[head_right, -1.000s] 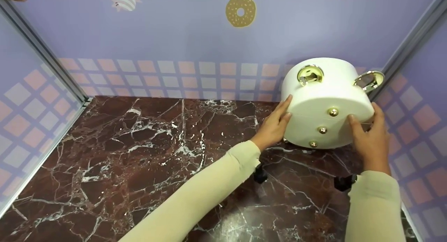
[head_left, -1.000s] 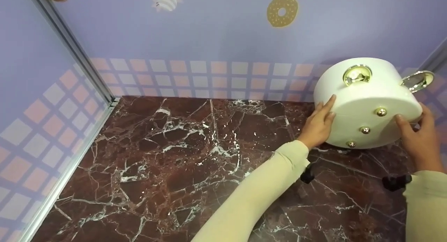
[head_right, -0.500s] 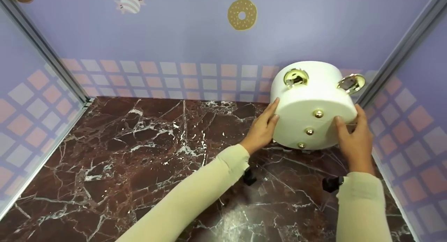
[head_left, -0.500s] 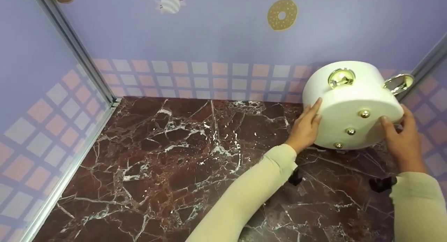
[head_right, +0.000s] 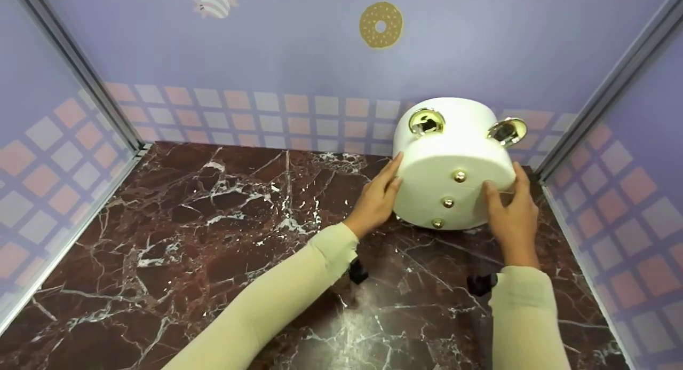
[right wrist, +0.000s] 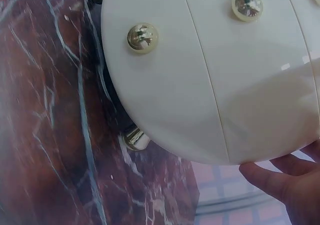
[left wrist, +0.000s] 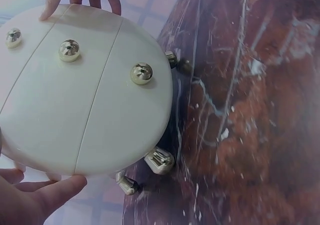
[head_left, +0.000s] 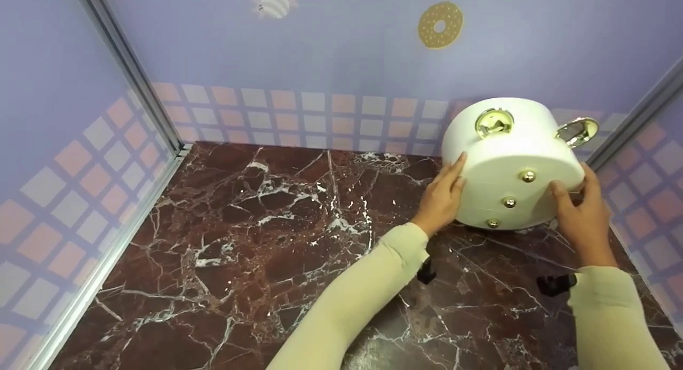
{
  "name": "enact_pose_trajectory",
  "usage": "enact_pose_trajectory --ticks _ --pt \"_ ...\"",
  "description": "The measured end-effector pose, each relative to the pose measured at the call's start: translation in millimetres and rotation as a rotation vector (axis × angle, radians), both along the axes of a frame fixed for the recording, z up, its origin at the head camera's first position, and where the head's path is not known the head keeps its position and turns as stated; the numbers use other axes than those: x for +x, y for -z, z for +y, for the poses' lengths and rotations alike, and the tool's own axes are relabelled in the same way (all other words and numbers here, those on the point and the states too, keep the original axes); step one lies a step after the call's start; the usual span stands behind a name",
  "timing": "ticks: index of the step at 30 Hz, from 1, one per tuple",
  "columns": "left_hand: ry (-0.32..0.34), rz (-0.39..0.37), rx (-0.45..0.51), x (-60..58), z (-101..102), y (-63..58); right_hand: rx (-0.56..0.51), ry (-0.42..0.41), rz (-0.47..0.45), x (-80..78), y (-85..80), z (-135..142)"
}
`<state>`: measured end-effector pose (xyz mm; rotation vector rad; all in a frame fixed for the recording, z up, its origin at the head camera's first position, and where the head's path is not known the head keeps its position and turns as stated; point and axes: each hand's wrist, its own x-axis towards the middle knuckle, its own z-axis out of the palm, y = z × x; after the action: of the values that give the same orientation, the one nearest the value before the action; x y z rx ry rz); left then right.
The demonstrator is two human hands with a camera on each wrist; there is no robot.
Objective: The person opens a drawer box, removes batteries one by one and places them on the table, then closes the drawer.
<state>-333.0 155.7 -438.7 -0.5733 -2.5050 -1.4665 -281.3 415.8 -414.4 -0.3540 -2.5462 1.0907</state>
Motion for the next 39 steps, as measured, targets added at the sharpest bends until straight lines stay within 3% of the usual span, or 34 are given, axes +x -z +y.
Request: enact_pose_trajectory --ticks 9,24,34,39 --pt "-0.019 0.010 0.010 10.2 -33 3.3 0.045 0.017 0.036 5.5 3.7 -33" --pt "-0.079 0.064 0.031 25.8 -97 8.6 0.090 -0.060 0.171 12.6 9.8 -94" --pt "-0.145 0.090 0.016 31.6 -140 8.4 0.095 -0.112 0.234 8.3 15.8 -131" --pt "-0.171 0.055 0.034 34.5 -162 10.4 0.107 -0.145 0.266 5.2 19.7 -151"
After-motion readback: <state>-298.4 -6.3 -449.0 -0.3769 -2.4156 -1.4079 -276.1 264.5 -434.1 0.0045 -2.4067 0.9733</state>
